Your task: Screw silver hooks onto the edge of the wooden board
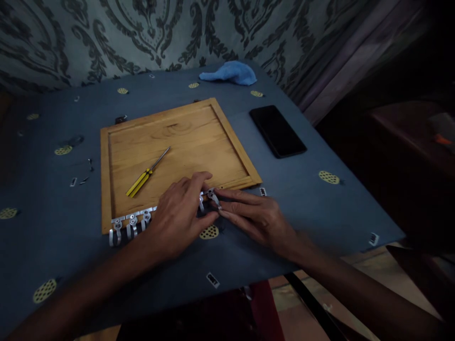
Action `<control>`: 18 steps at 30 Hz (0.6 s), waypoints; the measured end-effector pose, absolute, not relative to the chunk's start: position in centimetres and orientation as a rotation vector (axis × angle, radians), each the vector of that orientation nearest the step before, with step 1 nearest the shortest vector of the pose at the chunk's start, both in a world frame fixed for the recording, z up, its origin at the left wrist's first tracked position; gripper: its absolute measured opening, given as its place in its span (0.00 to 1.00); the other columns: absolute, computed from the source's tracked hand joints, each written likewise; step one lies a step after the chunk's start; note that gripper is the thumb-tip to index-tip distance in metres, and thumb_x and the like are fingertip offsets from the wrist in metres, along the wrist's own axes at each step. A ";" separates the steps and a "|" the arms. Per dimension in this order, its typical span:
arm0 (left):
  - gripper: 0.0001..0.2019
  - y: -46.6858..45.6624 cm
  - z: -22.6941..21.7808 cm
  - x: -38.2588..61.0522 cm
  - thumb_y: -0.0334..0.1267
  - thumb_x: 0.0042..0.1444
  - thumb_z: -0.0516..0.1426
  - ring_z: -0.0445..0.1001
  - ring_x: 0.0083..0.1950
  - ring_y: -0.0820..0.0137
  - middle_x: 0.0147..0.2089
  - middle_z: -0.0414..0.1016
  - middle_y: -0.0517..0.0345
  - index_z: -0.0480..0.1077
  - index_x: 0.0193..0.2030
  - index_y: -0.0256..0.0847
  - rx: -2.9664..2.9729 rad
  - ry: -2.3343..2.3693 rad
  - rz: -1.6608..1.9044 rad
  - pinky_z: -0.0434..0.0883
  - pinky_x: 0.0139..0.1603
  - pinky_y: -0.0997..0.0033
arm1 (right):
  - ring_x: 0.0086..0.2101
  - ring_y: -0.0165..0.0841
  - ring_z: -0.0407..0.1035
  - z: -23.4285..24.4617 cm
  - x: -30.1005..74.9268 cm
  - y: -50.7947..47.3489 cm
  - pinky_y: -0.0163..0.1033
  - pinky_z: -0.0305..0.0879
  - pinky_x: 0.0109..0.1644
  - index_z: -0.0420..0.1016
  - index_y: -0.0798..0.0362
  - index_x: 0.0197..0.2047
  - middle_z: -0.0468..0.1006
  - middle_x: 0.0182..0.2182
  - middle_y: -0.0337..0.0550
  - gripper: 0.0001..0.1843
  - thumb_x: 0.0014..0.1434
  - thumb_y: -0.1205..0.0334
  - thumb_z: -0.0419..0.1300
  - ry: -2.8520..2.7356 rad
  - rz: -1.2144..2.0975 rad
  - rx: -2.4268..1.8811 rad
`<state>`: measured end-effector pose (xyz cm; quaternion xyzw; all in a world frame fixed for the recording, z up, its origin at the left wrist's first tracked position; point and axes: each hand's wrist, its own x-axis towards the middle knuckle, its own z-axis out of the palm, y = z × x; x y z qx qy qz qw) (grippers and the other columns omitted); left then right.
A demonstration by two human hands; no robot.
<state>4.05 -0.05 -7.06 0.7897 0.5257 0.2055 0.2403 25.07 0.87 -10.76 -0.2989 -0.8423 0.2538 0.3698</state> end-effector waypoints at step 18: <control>0.28 -0.2 -7.1 3.9 0.34 0.55 0.64 0.75 0.54 0.58 0.52 0.77 0.51 0.58 0.60 0.44 2.273 1.406 0.558 0.74 0.55 0.54 | 0.52 0.36 0.77 -10.9 25.4 0.7 0.40 0.78 0.54 0.81 0.54 0.46 0.80 0.54 0.48 0.10 0.69 0.67 0.58 -2.252 0.638 -0.798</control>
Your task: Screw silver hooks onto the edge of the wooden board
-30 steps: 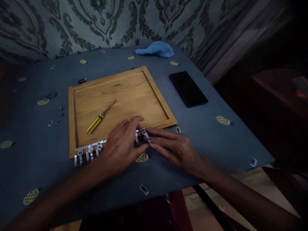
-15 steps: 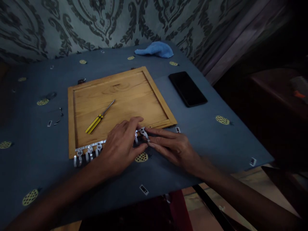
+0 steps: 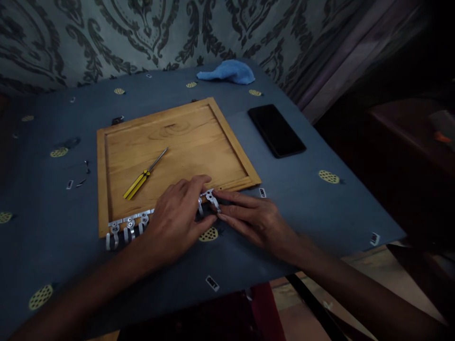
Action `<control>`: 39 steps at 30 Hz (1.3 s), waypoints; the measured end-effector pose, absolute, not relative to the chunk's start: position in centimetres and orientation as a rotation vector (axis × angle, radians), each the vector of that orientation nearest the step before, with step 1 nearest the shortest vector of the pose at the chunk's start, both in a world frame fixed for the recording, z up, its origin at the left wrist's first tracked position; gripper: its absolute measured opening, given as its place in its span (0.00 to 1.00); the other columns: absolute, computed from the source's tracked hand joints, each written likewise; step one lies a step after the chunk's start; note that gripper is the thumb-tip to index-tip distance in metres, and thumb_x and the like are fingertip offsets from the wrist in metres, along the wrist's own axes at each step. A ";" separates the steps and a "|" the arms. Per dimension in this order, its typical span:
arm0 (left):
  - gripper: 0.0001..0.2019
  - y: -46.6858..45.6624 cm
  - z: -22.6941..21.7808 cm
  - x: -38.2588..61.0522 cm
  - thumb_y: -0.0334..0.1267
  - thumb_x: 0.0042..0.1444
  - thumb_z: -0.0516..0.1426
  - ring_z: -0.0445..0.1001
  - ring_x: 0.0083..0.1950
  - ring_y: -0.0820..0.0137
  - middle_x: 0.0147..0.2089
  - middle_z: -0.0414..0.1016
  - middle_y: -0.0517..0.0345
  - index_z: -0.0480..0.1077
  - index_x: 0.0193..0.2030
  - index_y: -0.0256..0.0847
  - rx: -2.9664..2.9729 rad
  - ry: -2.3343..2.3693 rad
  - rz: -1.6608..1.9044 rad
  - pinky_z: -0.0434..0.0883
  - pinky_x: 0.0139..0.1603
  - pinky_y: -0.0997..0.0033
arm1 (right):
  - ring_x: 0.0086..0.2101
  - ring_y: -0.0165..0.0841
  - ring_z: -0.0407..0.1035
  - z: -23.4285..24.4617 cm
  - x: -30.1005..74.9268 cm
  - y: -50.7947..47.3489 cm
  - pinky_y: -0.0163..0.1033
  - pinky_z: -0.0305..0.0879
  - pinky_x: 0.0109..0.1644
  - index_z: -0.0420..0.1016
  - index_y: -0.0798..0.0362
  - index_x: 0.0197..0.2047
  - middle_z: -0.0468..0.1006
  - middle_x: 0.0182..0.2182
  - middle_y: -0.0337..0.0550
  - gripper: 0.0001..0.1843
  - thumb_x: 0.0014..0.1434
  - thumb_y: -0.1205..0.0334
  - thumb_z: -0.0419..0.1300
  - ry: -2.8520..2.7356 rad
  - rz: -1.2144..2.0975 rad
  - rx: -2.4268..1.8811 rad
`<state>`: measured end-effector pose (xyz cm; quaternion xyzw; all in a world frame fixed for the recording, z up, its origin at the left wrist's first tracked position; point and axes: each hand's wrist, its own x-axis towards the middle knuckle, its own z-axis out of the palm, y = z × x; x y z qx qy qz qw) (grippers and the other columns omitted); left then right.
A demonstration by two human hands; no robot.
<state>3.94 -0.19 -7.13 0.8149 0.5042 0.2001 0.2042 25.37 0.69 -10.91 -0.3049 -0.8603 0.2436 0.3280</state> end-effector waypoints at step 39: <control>0.24 -0.3 -7.3 4.3 0.42 0.60 0.63 0.77 0.51 0.55 0.51 0.77 0.51 0.58 0.57 0.43 2.371 1.467 0.576 0.76 0.48 0.52 | 0.44 0.36 0.81 -10.8 25.3 0.6 0.39 0.81 0.46 0.80 0.57 0.44 0.79 0.54 0.54 0.12 0.71 0.63 0.55 -2.298 0.484 -0.821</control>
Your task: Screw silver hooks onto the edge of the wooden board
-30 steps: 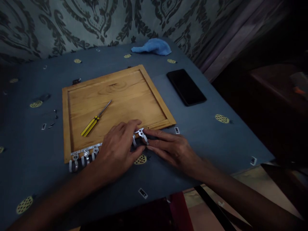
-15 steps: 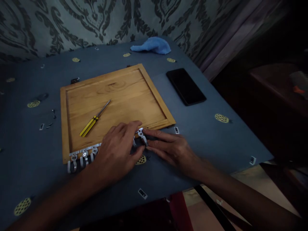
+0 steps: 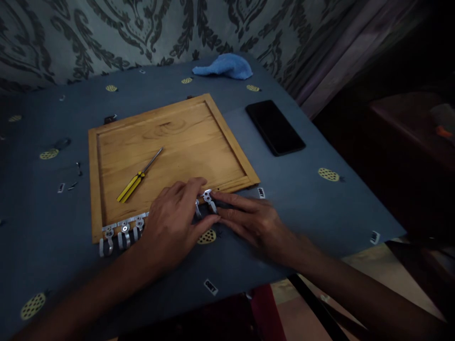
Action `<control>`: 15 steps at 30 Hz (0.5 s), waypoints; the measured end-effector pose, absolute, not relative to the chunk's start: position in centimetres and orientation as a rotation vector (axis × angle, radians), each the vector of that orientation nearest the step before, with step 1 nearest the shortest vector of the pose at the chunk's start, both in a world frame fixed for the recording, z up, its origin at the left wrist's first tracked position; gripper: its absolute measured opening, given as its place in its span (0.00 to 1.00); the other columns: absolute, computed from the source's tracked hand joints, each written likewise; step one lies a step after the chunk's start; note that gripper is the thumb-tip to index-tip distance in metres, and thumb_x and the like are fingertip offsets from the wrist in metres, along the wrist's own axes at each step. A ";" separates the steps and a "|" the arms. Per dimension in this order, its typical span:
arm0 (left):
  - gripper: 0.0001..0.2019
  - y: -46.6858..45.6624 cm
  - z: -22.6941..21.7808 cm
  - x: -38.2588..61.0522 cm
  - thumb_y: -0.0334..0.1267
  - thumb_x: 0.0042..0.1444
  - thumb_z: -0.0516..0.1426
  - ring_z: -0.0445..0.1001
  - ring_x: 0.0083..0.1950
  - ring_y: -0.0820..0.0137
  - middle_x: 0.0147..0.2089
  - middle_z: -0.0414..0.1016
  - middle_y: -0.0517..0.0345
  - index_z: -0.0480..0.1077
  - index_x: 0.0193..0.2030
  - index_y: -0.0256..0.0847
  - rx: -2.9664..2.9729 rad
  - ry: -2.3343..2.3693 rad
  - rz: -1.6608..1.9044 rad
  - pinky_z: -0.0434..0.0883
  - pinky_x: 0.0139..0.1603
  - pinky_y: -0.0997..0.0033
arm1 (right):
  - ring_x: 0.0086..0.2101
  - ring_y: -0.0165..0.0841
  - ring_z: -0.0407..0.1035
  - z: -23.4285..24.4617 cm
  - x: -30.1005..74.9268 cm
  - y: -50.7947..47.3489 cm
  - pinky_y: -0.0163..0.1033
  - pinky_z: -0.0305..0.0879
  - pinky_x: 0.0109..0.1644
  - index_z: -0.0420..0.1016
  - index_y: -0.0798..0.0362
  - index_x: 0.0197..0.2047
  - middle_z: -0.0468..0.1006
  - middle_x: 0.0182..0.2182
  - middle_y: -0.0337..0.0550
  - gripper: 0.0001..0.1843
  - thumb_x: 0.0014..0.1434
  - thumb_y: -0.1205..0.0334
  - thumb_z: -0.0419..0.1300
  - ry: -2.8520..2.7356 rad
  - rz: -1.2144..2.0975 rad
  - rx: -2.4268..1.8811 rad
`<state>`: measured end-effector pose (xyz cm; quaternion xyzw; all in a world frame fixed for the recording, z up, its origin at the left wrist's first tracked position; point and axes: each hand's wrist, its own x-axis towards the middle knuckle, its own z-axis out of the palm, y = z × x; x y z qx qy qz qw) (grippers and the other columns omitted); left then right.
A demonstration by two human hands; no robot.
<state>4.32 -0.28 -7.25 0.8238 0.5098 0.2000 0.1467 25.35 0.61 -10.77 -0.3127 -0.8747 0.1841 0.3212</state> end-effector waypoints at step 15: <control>0.23 -0.2 -7.3 4.4 0.42 0.59 0.64 0.78 0.49 0.57 0.50 0.78 0.53 0.59 0.56 0.44 2.361 1.498 0.561 0.74 0.47 0.55 | 0.53 0.37 0.76 -10.8 25.5 0.5 0.43 0.77 0.56 0.72 0.59 0.58 0.78 0.56 0.55 0.17 0.67 0.66 0.60 -2.272 0.508 -0.855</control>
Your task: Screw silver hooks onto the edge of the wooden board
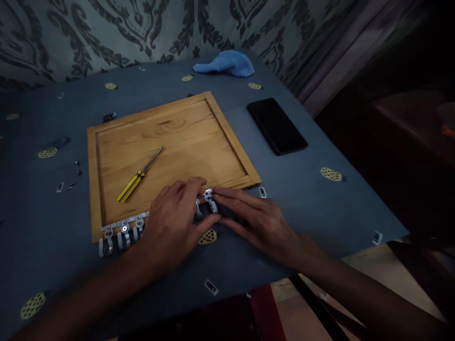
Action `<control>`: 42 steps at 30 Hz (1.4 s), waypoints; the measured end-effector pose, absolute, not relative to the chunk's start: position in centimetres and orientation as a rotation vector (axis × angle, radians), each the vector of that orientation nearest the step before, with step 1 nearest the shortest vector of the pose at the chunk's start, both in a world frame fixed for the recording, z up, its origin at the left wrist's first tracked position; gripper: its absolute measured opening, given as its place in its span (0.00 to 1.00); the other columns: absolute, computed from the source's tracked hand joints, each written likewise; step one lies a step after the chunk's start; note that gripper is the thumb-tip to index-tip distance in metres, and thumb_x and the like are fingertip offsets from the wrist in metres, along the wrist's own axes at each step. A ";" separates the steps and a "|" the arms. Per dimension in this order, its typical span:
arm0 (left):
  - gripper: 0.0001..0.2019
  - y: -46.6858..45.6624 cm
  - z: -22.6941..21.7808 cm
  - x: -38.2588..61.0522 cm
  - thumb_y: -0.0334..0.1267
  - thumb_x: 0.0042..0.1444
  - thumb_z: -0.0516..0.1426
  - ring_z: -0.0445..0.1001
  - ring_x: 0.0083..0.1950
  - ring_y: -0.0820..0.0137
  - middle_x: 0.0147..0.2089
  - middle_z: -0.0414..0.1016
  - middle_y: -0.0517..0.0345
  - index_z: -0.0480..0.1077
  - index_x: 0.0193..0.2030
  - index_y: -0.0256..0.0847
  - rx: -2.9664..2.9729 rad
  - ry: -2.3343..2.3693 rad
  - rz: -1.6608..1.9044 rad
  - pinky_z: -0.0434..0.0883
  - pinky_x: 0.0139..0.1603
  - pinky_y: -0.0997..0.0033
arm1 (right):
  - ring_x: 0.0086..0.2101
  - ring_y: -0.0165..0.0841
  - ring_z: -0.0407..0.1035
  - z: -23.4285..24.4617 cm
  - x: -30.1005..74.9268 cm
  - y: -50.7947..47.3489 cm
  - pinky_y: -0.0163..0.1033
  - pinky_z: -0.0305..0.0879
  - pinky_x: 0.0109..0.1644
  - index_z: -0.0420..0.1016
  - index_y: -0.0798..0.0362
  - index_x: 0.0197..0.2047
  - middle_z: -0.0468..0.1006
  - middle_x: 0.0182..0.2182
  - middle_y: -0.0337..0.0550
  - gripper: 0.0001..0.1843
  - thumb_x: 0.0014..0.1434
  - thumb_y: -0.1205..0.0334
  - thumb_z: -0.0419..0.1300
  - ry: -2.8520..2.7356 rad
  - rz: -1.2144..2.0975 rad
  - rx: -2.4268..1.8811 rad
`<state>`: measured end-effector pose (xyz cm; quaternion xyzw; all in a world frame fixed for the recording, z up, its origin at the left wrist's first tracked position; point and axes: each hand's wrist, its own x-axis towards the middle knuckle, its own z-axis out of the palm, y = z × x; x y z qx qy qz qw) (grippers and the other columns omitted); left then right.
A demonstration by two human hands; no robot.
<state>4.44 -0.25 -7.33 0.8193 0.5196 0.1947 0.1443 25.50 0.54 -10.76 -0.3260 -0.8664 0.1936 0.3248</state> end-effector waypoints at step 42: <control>0.28 0.0 -6.5 3.7 0.36 0.56 0.64 0.77 0.50 0.57 0.49 0.78 0.54 0.57 0.60 0.44 2.208 1.456 0.516 0.74 0.49 0.55 | 0.40 0.36 0.81 -10.9 25.3 0.8 0.42 0.82 0.43 0.79 0.57 0.51 0.79 0.56 0.51 0.12 0.70 0.64 0.56 -2.406 0.330 -0.823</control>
